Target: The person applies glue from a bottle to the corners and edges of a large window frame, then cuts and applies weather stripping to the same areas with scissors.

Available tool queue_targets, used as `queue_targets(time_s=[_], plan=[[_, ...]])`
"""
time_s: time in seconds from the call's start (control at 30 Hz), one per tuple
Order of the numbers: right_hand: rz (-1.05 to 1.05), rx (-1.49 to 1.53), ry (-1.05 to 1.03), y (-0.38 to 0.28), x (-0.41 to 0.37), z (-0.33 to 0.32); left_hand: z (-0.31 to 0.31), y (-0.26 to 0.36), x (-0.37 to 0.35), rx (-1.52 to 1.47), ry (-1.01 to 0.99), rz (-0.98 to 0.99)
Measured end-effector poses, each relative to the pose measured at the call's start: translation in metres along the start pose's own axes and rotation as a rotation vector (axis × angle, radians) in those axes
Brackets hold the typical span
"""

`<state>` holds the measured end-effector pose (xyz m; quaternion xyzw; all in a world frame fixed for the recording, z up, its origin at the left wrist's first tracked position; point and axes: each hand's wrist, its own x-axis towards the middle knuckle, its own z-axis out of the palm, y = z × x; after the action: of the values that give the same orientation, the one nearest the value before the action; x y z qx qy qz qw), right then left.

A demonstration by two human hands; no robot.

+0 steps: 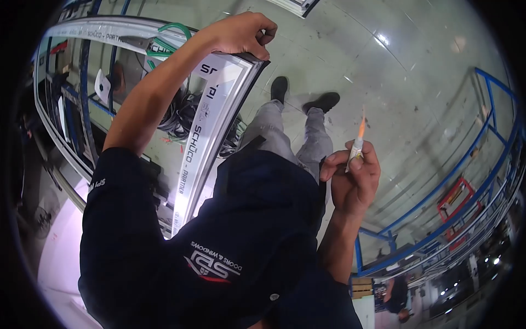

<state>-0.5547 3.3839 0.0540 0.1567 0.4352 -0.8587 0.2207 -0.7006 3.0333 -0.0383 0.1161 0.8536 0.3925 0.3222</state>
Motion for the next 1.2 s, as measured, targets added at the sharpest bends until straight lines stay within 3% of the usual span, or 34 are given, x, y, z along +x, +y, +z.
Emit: queue_targets(time_s=[0.4, 0.63, 1.2], plan=[[-0.153, -0.003, 0.167, 0.018, -0.044, 0.029, 0.0, 0.005, 0.0, -0.043, -0.048, -0.047], [-0.123, 0.007, 0.114, 0.033, -0.05, 0.048, -0.005, 0.007, 0.002, 0.094, 0.011, 0.049], [-0.163, -0.042, 0.097, 0.032, -0.055, 0.05, -0.002, 0.012, -0.003, 0.015, -0.012, -0.044]])
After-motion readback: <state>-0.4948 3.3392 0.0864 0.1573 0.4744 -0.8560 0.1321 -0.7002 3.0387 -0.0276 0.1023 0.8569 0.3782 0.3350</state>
